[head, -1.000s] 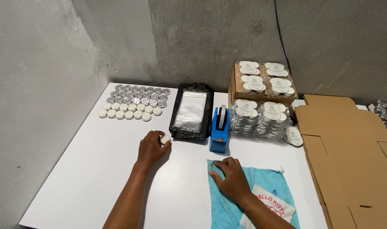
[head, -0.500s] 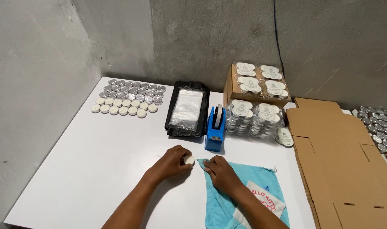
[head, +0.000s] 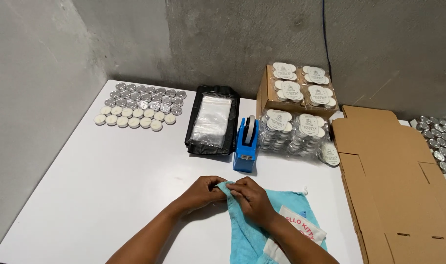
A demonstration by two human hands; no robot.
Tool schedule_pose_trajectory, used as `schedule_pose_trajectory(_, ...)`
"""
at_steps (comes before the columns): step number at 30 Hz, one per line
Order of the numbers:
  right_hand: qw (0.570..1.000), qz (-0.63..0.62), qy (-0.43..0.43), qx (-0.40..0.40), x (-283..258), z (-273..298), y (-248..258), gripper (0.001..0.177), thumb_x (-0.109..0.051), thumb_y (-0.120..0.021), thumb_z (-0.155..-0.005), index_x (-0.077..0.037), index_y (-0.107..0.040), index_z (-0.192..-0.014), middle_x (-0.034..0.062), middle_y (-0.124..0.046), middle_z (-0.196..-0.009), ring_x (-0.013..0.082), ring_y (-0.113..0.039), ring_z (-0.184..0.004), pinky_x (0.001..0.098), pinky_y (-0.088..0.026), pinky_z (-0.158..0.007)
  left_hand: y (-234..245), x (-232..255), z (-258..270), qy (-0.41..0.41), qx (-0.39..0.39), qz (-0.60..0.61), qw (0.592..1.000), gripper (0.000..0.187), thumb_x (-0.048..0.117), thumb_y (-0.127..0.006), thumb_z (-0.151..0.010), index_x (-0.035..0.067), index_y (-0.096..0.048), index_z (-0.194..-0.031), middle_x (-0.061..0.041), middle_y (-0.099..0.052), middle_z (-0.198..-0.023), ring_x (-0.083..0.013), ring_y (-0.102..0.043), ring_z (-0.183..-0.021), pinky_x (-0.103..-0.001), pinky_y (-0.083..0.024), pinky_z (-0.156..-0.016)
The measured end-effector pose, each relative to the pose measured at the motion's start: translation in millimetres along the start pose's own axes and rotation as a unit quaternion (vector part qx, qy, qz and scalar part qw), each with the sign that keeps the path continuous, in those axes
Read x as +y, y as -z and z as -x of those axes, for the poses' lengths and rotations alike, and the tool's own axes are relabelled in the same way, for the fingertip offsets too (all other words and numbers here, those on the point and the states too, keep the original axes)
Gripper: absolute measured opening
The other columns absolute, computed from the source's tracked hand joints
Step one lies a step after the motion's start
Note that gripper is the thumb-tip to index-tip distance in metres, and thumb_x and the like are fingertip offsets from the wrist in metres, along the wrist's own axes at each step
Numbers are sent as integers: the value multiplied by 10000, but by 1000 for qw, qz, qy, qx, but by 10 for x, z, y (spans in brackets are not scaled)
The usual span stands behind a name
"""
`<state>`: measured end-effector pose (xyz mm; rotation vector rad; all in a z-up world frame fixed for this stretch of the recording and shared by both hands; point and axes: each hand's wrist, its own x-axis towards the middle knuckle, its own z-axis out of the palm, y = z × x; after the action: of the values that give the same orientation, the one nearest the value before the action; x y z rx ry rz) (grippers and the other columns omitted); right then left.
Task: The person places tea lights into a clear plastic bag and then seals the bag using adhesive tape from a dispenser.
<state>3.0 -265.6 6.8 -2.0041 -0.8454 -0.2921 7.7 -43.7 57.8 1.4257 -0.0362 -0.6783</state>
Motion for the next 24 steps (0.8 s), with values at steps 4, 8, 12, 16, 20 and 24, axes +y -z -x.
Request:
schedule_pose_trajectory(4, 1000, -1, 29, 2, -79, -53, 62, 321, -175, -615, -1016, -4, -694, -1276, 136, -574, -1154, 301, -629, -1080, 409, -553, -926, 94, -121, -102, 1, -11, -1, 1000, 344, 140, -819, -840, 31, -758, -1161, 7, -585, -688, -88, -553, -674, -223, -470, -680)
schedule_pose_trajectory(8, 999, -18, 25, -12, -45, -16, 46, 356, -198, -623, -1026, -15, -669, -1328, 157, -642, -1198, 310, -671, -1108, 403, -572, -934, 113, -173, -120, -3, -28, 57, 998, 346, 109, -819, -833, -11, -763, -1152, -28, -662, -722, -120, -649, -729, -250, -581, -762)
schedule_pose_trajectory(12, 1000, -7, -2, 10, -22, 15, 28, 342, -194, -606, -1025, -13, -695, -1301, 147, -682, -1156, 301, -690, -1074, 393, -574, -902, 81, -103, -72, -5, -66, 125, 990, 316, 31, -785, -834, -55, -734, -1134, -175, -779, -993, -271, -760, -941, -363, -644, -919)
schedule_pose_trajectory(16, 997, -46, -65, 10, -7, 27, 50, 323, -167, -626, -998, -30, -720, -1275, 113, -702, -1128, 258, -689, -1069, 359, -572, -918, 48, -127, -71, -14, -78, 131, 988, 299, 22, -767, -852, -28, -701, -1139, -140, -754, -984, -253, -738, -948, -360, -643, -899)
schedule_pose_trajectory(20, 990, -89, -104, 15, -3, 14, 68, 334, -219, -601, -1023, -77, -716, -1302, 96, -698, -1095, 235, -677, -1059, 352, -551, -922, 35, -201, -115, -14, -78, 187, 979, 433, 6, -750, -870, 48, -563, -1258, -143, -717, -961, -261, -725, -928, -391, -642, -901)
schedule_pose_trajectory(24, 989, -108, -96, 5, -26, -1, 100, 343, -193, -599, -1022, -51, -695, -1320, 117, -721, -1132, 259, -687, -1085, 380, -551, -936, 30, -267, -153, 8, -72, 249, 966, 415, 8, -708, -909, 98, -491, -1250, -200, -708, -1055, -288, -721, -975, -390, -629, -917)
